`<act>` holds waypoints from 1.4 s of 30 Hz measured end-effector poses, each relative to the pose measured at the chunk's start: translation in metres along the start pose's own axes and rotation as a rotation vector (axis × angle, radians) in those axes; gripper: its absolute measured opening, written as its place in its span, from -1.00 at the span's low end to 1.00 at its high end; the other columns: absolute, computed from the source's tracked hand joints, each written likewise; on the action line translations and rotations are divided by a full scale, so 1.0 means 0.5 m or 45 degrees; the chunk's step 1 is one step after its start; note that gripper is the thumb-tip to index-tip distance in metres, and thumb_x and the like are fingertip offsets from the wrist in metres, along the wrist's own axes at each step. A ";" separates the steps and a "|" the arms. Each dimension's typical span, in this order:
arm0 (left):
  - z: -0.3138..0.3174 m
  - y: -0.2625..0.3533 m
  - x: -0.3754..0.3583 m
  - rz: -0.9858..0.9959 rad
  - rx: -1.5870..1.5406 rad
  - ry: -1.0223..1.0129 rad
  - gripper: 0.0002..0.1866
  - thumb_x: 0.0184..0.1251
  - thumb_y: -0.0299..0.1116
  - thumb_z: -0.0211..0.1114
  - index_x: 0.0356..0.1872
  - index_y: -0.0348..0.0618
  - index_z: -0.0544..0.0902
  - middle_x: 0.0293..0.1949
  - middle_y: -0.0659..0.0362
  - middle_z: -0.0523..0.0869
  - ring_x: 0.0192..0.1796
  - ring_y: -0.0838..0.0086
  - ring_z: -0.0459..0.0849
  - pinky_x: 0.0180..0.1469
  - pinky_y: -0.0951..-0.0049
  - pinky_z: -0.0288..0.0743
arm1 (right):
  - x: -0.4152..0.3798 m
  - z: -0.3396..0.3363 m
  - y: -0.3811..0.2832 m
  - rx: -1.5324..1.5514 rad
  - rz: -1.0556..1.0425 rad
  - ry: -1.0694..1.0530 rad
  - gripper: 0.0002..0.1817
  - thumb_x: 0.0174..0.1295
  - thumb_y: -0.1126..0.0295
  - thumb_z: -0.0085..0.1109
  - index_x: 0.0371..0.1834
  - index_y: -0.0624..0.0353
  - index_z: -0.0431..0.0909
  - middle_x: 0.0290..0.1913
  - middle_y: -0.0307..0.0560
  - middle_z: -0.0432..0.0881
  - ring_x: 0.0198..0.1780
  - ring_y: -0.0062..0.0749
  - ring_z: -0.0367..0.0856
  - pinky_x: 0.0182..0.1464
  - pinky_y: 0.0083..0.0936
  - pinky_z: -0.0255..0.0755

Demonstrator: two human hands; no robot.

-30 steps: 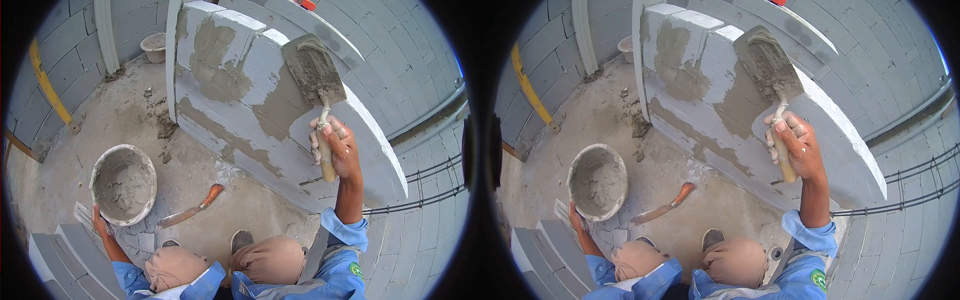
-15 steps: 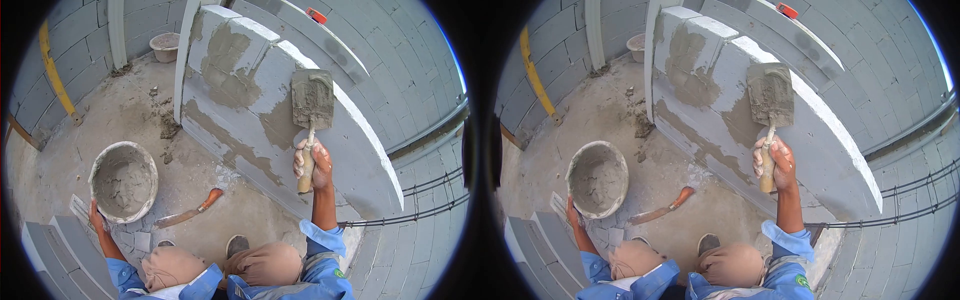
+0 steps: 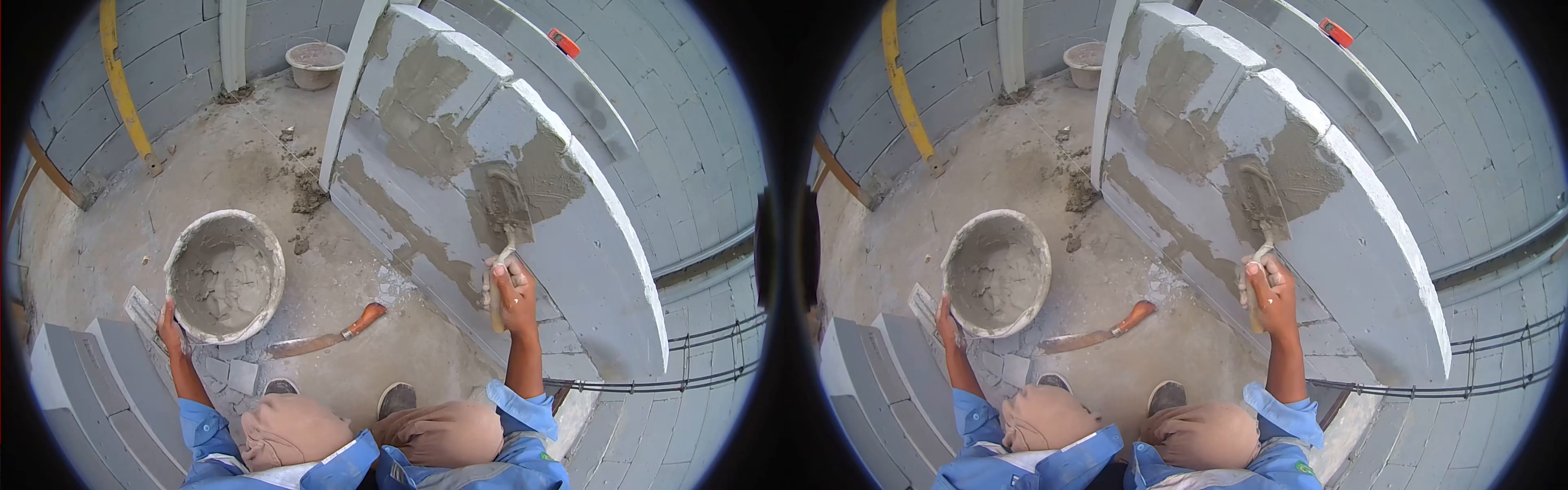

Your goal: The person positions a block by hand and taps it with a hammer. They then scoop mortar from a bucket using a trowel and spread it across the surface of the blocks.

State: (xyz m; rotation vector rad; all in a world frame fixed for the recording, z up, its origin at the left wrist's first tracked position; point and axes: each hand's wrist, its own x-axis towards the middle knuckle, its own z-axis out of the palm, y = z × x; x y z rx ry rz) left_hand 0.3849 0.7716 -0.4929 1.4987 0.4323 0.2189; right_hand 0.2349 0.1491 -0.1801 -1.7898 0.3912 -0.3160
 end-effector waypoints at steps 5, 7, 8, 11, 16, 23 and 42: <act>0.046 0.079 -0.059 -0.022 0.026 -0.017 -0.51 0.52 -0.13 0.19 0.14 -0.43 0.62 0.01 0.21 0.68 0.05 0.52 0.55 0.20 0.55 0.33 | -0.004 0.026 -0.028 -0.116 -0.429 0.285 -0.68 0.44 0.16 0.18 -0.22 0.25 0.53 -0.47 -0.22 0.55 -0.53 -0.62 0.47 -0.48 -0.65 0.33; 0.040 0.070 -0.053 -0.017 0.007 -0.021 -0.55 0.53 -0.16 0.18 0.10 -0.43 0.64 -0.01 0.21 0.68 0.04 0.53 0.56 0.19 0.54 0.34 | 0.019 0.067 -0.013 -0.419 -0.346 0.097 -0.68 0.42 0.17 0.20 -0.27 0.25 0.51 -0.49 -0.17 0.55 -0.50 -0.55 0.49 -0.44 -0.56 0.34; 0.022 0.045 -0.037 0.029 0.053 -0.046 -0.57 0.53 -0.17 0.18 0.08 -0.43 0.64 -0.01 0.21 0.68 0.03 0.53 0.55 0.18 0.54 0.34 | 0.036 0.095 -0.002 -0.560 -0.416 0.041 -0.67 0.41 0.16 0.21 -0.27 0.26 0.50 -0.50 -0.13 0.54 -0.48 -0.51 0.48 -0.41 -0.50 0.35; 0.015 0.022 -0.022 0.067 0.067 -0.054 -0.58 0.53 -0.18 0.18 0.07 -0.42 0.65 -0.02 0.22 0.69 0.03 0.53 0.56 0.19 0.54 0.34 | 0.098 0.173 0.020 -0.756 -0.394 -0.020 -0.64 0.37 0.17 0.24 -0.30 0.29 0.46 -0.53 -0.01 0.47 -0.45 -0.39 0.46 -0.34 -0.35 0.38; 0.017 0.031 -0.026 0.010 -0.016 -0.092 -0.56 0.53 -0.16 0.19 0.10 -0.43 0.64 0.00 0.19 0.69 0.05 0.51 0.56 0.22 0.54 0.32 | 0.142 0.166 -0.045 -0.586 -0.265 0.043 -0.62 0.37 0.14 0.24 -0.36 0.27 0.45 -0.54 -0.09 0.49 -0.46 -0.43 0.51 -0.37 -0.38 0.38; 0.001 0.015 -0.016 0.018 0.006 -0.036 -0.47 0.50 -0.10 0.21 0.18 -0.45 0.59 0.05 0.16 0.67 0.08 0.49 0.54 0.24 0.54 0.31 | 0.134 0.122 -0.145 0.042 -0.207 0.012 -0.63 0.44 0.07 0.17 -0.27 0.21 0.54 -0.48 -0.22 0.54 -0.58 -0.65 0.46 -0.55 -0.66 0.36; 0.152 0.216 -0.162 0.194 0.234 -0.145 -0.46 0.46 -0.17 0.27 0.22 -0.49 0.55 0.14 0.02 0.65 0.16 0.43 0.56 0.26 0.47 0.36 | -0.014 0.279 0.103 -1.039 -0.599 -0.760 -0.72 0.23 0.31 0.27 -0.11 0.24 0.49 -0.21 0.23 0.61 -0.28 0.23 0.64 -0.25 -0.05 0.49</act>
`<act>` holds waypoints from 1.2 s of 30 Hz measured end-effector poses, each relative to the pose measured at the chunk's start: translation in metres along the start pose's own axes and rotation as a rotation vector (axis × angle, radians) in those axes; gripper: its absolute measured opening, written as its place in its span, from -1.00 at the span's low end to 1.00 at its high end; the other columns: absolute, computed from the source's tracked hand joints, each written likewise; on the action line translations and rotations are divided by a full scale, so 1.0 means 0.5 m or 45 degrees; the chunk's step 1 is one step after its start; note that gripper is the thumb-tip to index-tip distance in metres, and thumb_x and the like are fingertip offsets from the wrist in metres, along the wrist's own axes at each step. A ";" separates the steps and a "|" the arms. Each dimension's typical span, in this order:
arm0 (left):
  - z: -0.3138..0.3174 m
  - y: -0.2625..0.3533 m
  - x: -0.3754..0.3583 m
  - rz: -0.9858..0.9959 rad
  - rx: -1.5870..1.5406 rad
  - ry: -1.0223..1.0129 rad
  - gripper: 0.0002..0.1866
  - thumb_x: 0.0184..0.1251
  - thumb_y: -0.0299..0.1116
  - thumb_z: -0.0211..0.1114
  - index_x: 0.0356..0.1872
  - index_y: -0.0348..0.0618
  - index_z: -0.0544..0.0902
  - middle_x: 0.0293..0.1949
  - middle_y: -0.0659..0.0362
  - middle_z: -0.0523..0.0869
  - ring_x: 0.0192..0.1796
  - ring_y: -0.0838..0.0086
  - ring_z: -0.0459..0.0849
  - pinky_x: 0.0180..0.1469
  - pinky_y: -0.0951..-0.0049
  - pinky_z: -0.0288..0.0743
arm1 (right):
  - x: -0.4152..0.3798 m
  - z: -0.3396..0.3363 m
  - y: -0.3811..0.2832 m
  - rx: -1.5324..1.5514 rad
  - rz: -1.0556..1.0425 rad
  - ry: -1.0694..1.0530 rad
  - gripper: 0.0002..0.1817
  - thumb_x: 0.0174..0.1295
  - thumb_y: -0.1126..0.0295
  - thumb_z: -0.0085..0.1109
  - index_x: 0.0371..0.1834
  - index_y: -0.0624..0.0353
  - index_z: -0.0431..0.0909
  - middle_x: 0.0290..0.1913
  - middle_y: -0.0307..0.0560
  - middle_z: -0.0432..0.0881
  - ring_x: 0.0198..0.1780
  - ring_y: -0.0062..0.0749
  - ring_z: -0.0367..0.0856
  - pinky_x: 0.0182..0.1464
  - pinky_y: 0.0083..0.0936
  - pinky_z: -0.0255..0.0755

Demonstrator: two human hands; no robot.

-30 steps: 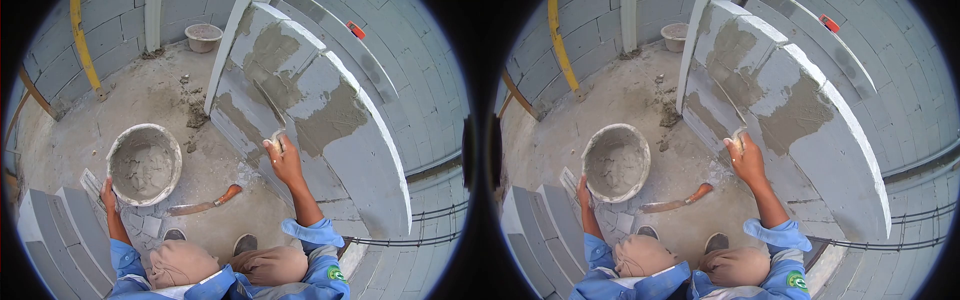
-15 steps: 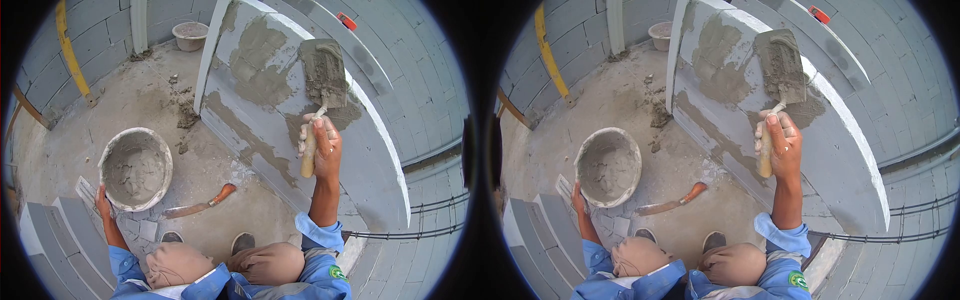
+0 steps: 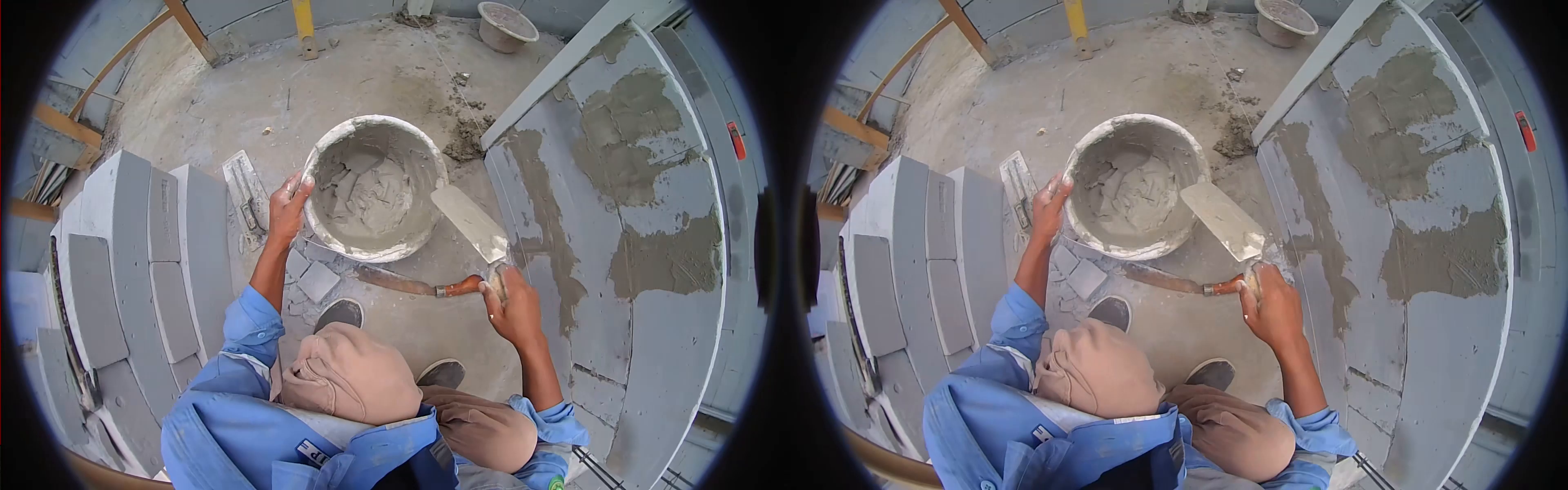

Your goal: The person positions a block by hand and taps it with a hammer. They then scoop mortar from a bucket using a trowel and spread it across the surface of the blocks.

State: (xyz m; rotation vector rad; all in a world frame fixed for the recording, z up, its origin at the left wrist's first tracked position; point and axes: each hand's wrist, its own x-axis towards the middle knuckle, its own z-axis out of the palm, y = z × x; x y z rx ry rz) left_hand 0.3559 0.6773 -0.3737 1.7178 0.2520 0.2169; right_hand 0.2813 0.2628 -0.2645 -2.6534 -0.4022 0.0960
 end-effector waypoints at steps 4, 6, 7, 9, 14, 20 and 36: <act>0.041 0.061 -0.018 0.171 0.147 -0.114 -0.48 0.46 -0.16 0.23 0.21 -0.45 0.56 0.18 -0.08 0.64 0.23 0.29 0.56 0.33 0.38 0.33 | 0.111 0.076 -0.057 -0.290 0.081 -0.468 -0.67 0.28 0.30 0.19 0.00 0.28 0.48 -0.03 0.30 0.57 -0.16 0.23 0.68 -0.12 0.00 0.57; 0.065 0.091 -0.029 0.236 0.160 -0.172 -0.48 0.45 -0.17 0.23 0.21 -0.44 0.56 0.17 -0.07 0.64 0.24 0.29 0.56 0.33 0.37 0.33 | 0.169 0.113 -0.069 -0.332 0.032 -0.480 -0.70 0.25 0.40 0.16 0.01 0.30 0.49 0.02 0.31 0.58 -0.09 0.21 0.70 -0.08 -0.04 0.59; 0.076 0.104 -0.034 0.286 0.167 -0.202 -0.49 0.45 -0.17 0.23 0.21 -0.43 0.57 0.17 -0.06 0.64 0.24 0.28 0.56 0.33 0.36 0.33 | 0.201 0.139 -0.069 -0.361 0.041 -0.457 -0.70 0.23 0.43 0.15 0.00 0.31 0.50 0.03 0.31 0.59 -0.07 0.19 0.70 -0.06 -0.06 0.60; 0.097 0.120 -0.041 0.328 0.193 -0.259 -0.51 0.43 -0.18 0.24 0.21 -0.37 0.59 0.17 -0.07 0.65 0.25 0.22 0.56 0.33 0.32 0.33 | 0.252 0.161 -0.067 -0.386 0.071 -0.423 -0.71 0.21 0.47 0.13 -0.01 0.32 0.52 0.04 0.31 0.59 -0.04 0.17 0.70 -0.04 -0.08 0.61; 0.140 0.142 -0.067 0.490 0.358 -0.340 -0.55 0.40 -0.22 0.25 0.18 -0.30 0.63 0.18 -0.10 0.64 0.22 0.08 0.55 0.32 0.22 0.33 | 0.270 0.136 -0.073 -0.266 0.109 -0.352 -0.73 0.25 0.46 0.10 -0.01 0.33 0.55 0.00 0.30 0.61 -0.04 0.18 0.70 -0.02 -0.08 0.60; 0.179 0.169 -0.072 0.465 0.353 -0.265 -0.58 0.40 -0.25 0.26 0.15 -0.34 0.64 0.15 -0.10 0.66 0.20 0.07 0.58 0.32 0.22 0.34 | 0.186 0.086 -0.055 -0.090 0.132 -0.215 -0.59 0.36 0.22 0.13 0.11 0.32 0.52 -0.03 0.31 0.59 -0.08 0.19 0.68 -0.07 -0.03 0.57; -0.078 -0.153 0.083 -0.137 -0.046 0.038 -0.60 0.52 -0.10 0.20 -0.14 -0.34 0.66 -0.27 0.29 0.57 -0.20 0.57 0.43 -0.07 0.56 0.34 | 0.024 -0.275 0.047 1.131 0.270 0.739 -0.64 0.38 0.24 0.22 0.03 0.34 0.52 -0.31 -0.13 0.57 -0.45 -0.45 0.56 -0.41 -0.48 0.47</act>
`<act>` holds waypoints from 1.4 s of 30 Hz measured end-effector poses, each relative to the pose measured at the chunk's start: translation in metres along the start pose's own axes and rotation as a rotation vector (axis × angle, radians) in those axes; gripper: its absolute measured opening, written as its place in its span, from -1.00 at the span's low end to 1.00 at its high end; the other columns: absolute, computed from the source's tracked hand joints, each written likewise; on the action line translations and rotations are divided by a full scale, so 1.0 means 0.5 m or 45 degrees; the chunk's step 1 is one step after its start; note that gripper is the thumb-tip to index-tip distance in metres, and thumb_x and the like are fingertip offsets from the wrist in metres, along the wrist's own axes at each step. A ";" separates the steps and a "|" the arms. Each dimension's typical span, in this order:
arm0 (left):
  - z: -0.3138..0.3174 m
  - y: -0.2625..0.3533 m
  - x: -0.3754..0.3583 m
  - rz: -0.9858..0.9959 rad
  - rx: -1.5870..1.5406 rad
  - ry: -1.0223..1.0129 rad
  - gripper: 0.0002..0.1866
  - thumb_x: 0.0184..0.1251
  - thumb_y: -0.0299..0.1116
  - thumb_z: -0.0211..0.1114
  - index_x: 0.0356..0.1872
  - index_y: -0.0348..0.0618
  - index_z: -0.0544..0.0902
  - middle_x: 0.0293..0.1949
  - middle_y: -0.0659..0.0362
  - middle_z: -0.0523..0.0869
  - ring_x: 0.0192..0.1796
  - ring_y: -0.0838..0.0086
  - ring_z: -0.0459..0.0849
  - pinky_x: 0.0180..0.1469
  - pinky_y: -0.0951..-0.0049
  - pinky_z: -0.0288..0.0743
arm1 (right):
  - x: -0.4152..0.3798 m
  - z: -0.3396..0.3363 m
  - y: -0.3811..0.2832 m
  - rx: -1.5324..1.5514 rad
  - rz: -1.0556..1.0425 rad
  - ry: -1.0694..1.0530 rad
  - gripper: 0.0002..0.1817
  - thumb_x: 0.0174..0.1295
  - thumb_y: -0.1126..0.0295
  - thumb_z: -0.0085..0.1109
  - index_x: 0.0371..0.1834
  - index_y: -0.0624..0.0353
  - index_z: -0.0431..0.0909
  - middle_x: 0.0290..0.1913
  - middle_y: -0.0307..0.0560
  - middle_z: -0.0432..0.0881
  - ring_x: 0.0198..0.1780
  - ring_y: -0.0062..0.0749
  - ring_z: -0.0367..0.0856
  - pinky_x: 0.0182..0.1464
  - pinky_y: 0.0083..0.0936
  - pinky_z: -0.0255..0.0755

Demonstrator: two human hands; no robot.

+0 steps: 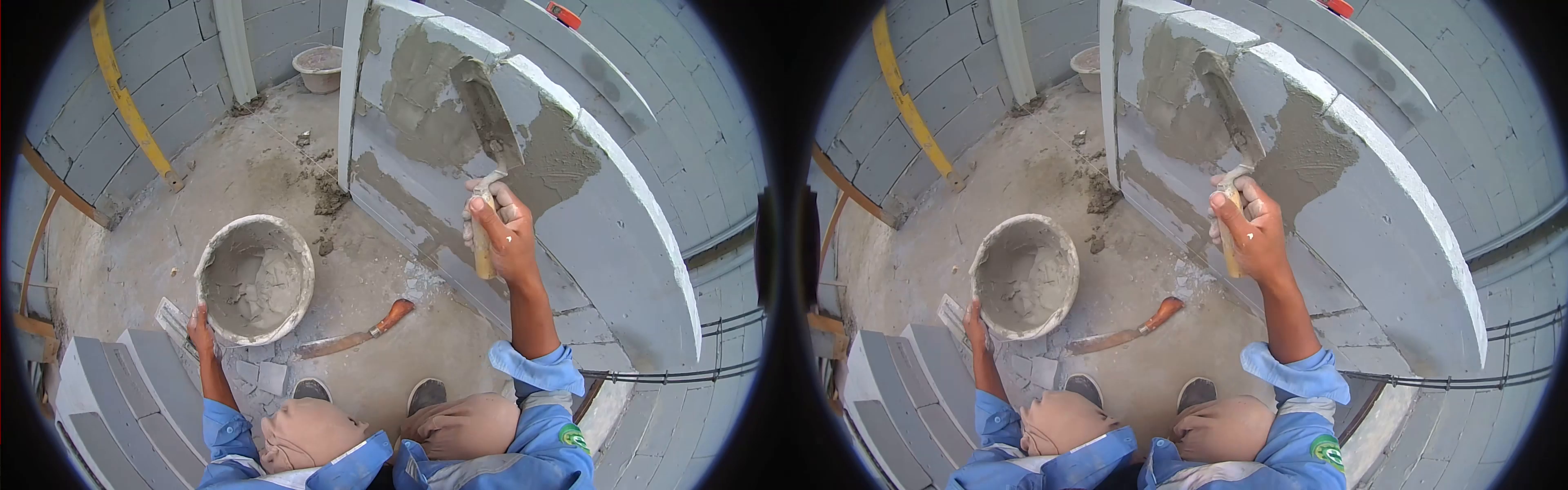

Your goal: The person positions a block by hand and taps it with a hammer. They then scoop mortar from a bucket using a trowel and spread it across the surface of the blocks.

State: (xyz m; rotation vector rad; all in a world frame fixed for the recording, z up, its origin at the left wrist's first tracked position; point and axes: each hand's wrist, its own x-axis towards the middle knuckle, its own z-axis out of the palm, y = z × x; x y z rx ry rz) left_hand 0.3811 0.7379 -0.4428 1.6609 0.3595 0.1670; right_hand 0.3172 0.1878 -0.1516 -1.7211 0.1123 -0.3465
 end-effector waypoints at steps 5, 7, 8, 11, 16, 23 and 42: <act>0.008 -0.030 -0.022 0.082 -0.012 0.159 -0.58 0.52 -0.09 0.19 -0.10 -0.35 0.69 -0.23 0.24 0.64 -0.14 0.52 0.49 0.02 0.52 0.36 | -0.071 -0.079 -0.006 0.567 0.216 -0.085 -0.61 0.39 0.26 0.20 0.09 0.37 0.50 -0.35 -0.13 0.57 -0.45 -0.54 0.55 -0.47 -0.60 0.44; 0.007 -0.052 -0.013 0.139 -0.049 0.203 -0.58 0.51 -0.10 0.19 -0.09 -0.35 0.70 -0.21 0.22 0.66 -0.12 0.51 0.50 0.05 0.51 0.36 | -0.119 -0.098 0.023 0.582 0.211 0.026 -0.61 0.37 0.28 0.22 0.08 0.38 0.51 -0.38 -0.11 0.58 -0.45 -0.54 0.55 -0.49 -0.58 0.43; 0.000 -0.048 -0.013 0.150 0.092 0.184 -0.58 0.52 -0.11 0.18 -0.07 -0.36 0.70 -0.20 0.21 0.67 -0.11 0.50 0.51 0.07 0.50 0.36 | -0.143 -0.099 0.036 0.563 0.205 0.016 -0.61 0.37 0.28 0.22 0.08 0.38 0.51 -0.38 -0.11 0.58 -0.45 -0.54 0.55 -0.49 -0.58 0.43; 0.009 -0.027 -0.023 0.132 0.181 0.172 -0.59 0.52 -0.14 0.15 -0.07 -0.38 0.69 -0.21 0.20 0.67 -0.11 0.50 0.52 0.07 0.51 0.37 | -0.155 -0.087 0.068 0.111 0.221 0.046 -0.61 0.36 0.25 0.24 0.05 0.37 0.53 -0.38 -0.16 0.57 -0.43 -0.58 0.54 -0.48 -0.61 0.41; 0.015 -0.018 -0.024 0.122 0.029 0.134 -0.61 0.52 -0.15 0.16 -0.14 -0.38 0.68 -0.23 0.24 0.65 -0.15 0.54 0.49 0.02 0.52 0.37 | -0.054 -0.009 0.027 -0.222 0.167 0.058 -0.63 0.36 0.20 0.27 -0.01 0.31 0.58 -0.42 -0.26 0.52 -0.49 -0.66 0.45 -0.46 -0.64 0.33; 0.009 -0.023 -0.024 0.138 0.103 0.124 -0.59 0.52 -0.14 0.17 -0.11 -0.40 0.68 -0.23 0.22 0.65 -0.14 0.53 0.50 0.04 0.52 0.38 | 0.007 -0.001 -0.111 -0.374 -0.125 0.175 -0.59 0.37 0.13 0.28 -0.02 0.31 0.58 -0.44 -0.28 0.52 -0.51 -0.68 0.43 -0.48 -0.63 0.31; 0.028 0.010 -0.042 0.002 -0.108 0.134 -0.61 0.52 -0.12 0.20 -0.15 -0.35 0.68 -0.25 0.28 0.62 -0.16 0.57 0.48 -0.01 0.56 0.36 | -0.081 -0.005 0.123 -1.391 -0.709 0.323 -0.66 0.04 0.47 0.39 -0.13 0.29 0.52 -0.23 0.08 0.53 -0.33 0.06 0.63 -0.37 -0.21 0.50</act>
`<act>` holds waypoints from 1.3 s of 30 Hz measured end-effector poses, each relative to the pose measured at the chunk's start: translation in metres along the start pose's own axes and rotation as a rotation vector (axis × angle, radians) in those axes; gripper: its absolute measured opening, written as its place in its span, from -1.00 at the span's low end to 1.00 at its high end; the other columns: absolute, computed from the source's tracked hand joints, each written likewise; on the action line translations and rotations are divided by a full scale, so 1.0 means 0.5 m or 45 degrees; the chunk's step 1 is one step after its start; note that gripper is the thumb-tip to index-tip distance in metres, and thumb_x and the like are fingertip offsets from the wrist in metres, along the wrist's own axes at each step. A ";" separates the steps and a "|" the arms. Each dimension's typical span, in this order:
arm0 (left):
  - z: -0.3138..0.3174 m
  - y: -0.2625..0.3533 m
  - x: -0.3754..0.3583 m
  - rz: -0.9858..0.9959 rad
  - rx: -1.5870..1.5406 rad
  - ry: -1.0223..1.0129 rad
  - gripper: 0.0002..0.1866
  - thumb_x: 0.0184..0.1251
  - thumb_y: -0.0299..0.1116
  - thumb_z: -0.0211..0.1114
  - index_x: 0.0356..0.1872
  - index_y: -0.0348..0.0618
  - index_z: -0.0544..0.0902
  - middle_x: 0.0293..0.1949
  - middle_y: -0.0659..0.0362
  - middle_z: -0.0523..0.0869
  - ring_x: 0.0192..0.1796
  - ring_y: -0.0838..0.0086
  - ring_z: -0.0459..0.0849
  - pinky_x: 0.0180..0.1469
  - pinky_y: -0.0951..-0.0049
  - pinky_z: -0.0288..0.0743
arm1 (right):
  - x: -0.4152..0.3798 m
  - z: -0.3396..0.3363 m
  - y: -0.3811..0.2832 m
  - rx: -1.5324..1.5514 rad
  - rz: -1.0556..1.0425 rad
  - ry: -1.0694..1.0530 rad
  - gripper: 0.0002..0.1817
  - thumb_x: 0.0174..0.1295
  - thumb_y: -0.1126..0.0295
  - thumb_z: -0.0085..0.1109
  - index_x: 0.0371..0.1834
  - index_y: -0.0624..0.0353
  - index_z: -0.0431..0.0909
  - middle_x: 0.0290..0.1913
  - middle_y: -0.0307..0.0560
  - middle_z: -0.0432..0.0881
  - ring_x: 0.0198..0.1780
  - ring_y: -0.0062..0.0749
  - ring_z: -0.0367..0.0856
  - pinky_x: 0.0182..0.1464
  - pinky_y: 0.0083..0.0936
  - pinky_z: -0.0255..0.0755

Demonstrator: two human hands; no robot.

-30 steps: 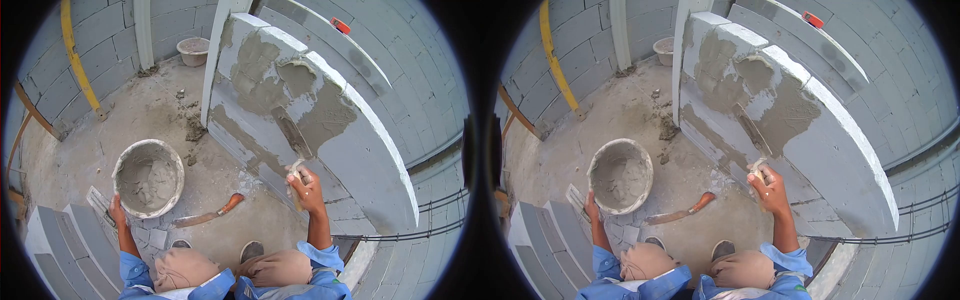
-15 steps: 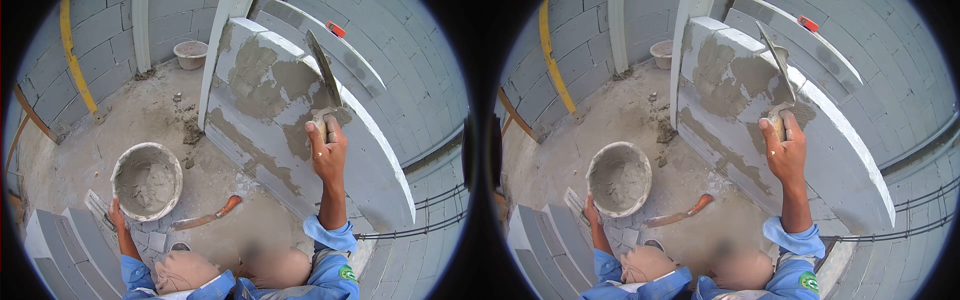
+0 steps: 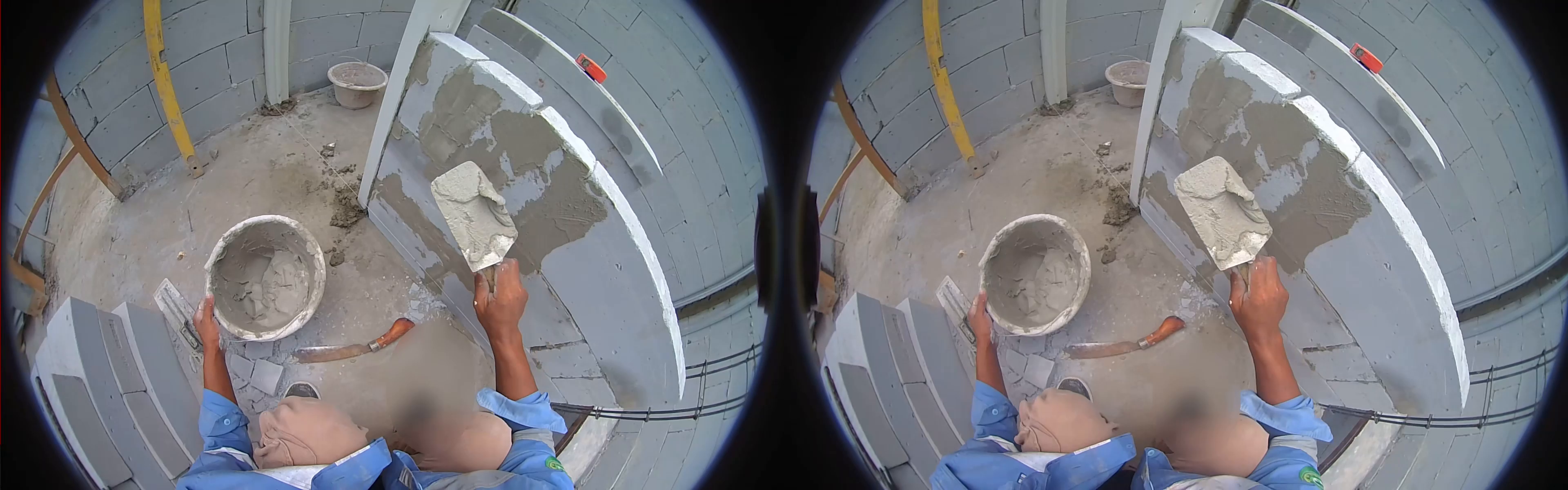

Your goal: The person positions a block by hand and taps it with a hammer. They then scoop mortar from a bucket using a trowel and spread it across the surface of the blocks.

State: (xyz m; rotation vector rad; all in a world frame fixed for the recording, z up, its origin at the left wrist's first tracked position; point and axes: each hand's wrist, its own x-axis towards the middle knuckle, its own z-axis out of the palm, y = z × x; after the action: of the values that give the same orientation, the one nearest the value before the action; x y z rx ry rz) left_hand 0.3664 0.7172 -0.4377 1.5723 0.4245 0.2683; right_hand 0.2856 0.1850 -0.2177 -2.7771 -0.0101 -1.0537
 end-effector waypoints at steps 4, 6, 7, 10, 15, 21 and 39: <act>-0.030 -0.051 0.030 0.049 0.038 -0.054 -0.60 0.54 -0.14 0.17 -0.08 -0.38 0.67 -0.21 0.25 0.64 -0.13 0.55 0.49 0.02 0.56 0.35 | -0.079 0.027 0.017 0.033 0.042 -0.054 -0.62 0.02 0.44 0.42 -0.10 0.30 0.53 -0.23 0.07 0.54 -0.34 0.03 0.63 -0.37 -0.24 0.50; -0.036 -0.066 0.048 -0.067 -0.183 -0.077 -0.59 0.56 -0.17 0.14 0.04 -0.40 0.65 -0.08 0.17 0.67 -0.02 0.49 0.54 0.13 0.52 0.36 | -0.131 0.010 0.028 -0.017 0.149 -0.043 -0.61 0.01 0.43 0.43 -0.09 0.30 0.53 -0.23 0.07 0.53 -0.34 0.02 0.62 -0.37 -0.24 0.50; -0.053 -0.091 0.070 -0.084 -0.185 -0.077 -0.57 0.56 -0.17 0.13 0.10 -0.41 0.63 0.00 0.14 0.67 0.04 0.45 0.55 0.19 0.48 0.35 | -0.155 0.002 0.027 -0.018 0.214 -0.080 -0.60 0.00 0.42 0.43 -0.10 0.30 0.54 -0.23 0.06 0.53 -0.35 0.01 0.62 -0.38 -0.23 0.50; -0.073 -0.100 0.097 -0.163 -0.203 -0.098 -0.52 0.55 -0.17 0.13 0.22 -0.44 0.57 0.16 0.08 0.64 0.18 0.38 0.56 0.33 0.40 0.31 | -0.257 -0.040 0.062 -0.030 0.327 -0.094 -0.59 -0.02 0.40 0.44 -0.11 0.30 0.55 -0.25 0.06 0.52 -0.37 0.00 0.60 -0.39 -0.23 0.48; -0.087 -0.095 0.114 -0.111 -0.128 -0.062 -0.46 0.51 -0.15 0.19 0.30 -0.40 0.50 0.21 0.06 0.61 0.21 0.31 0.57 0.31 0.35 0.36 | -0.339 -0.120 0.119 0.006 0.372 -0.174 -0.64 -0.02 0.37 0.43 -0.20 0.30 0.54 -0.28 0.08 0.53 -0.39 0.02 0.59 -0.41 -0.22 0.47; -0.075 -0.069 0.114 -0.196 -0.154 -0.017 -0.47 0.51 -0.16 0.19 0.29 -0.40 0.52 0.23 0.07 0.62 0.25 0.33 0.55 0.35 0.36 0.31 | -0.289 -0.200 0.148 0.457 0.705 -0.341 -0.68 0.25 0.20 0.33 -0.27 0.27 0.54 -0.43 0.05 0.57 -0.42 -0.08 0.56 -0.37 -0.25 0.41; -0.055 0.000 0.088 -0.267 0.071 0.080 -0.43 0.36 -0.06 0.38 0.16 -0.38 0.63 0.04 0.13 0.69 -0.01 0.37 0.64 0.11 0.38 0.47 | -0.342 -0.155 0.132 0.574 0.551 0.090 -0.72 0.17 0.25 0.41 -0.27 0.25 0.63 -0.43 0.01 0.58 -0.47 -0.02 0.56 -0.42 -0.28 0.44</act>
State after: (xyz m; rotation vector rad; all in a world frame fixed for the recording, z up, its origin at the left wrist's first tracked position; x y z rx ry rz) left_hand 0.3943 0.7607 -0.4404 1.5622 0.6462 0.1455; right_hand 0.1107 0.1168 -0.2840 -2.2015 0.3076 -0.9001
